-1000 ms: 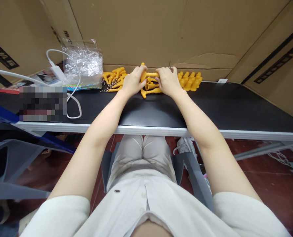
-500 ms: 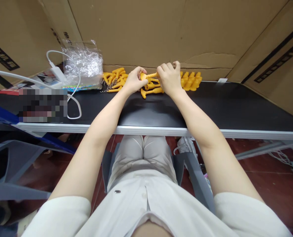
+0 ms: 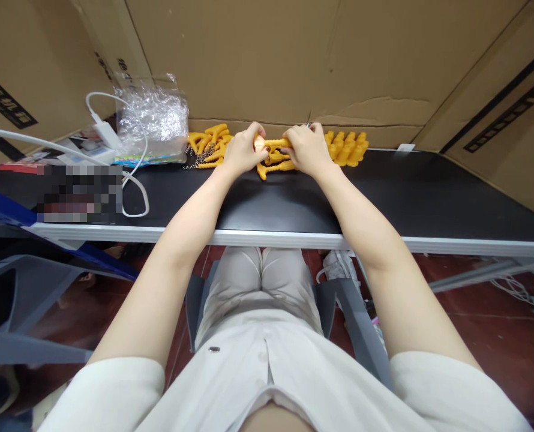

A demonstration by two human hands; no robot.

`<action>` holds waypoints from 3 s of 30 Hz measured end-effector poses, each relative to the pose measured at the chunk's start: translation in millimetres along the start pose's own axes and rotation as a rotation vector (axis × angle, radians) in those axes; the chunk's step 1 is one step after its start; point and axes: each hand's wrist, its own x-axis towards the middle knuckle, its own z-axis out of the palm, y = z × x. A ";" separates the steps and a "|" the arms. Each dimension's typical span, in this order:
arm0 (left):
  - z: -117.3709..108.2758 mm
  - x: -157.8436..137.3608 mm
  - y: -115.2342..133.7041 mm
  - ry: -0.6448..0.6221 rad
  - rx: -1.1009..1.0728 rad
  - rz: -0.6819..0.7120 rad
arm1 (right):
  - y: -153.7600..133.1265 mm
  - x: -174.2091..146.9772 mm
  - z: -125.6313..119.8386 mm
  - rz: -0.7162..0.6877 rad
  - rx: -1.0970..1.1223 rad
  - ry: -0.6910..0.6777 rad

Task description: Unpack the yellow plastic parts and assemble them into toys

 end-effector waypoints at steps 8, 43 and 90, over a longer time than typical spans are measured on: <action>13.9 8.9 -3.9 0.079 -0.286 -0.093 | 11.6 4.4 13.3 -0.027 0.052 0.151; -5.5 3.6 7.3 -0.123 -0.434 -0.518 | 103.4 -24.3 -10.6 0.954 0.126 0.443; -13.7 -9.2 -71.2 0.049 0.112 -0.664 | 76.2 1.5 16.6 0.361 0.243 0.049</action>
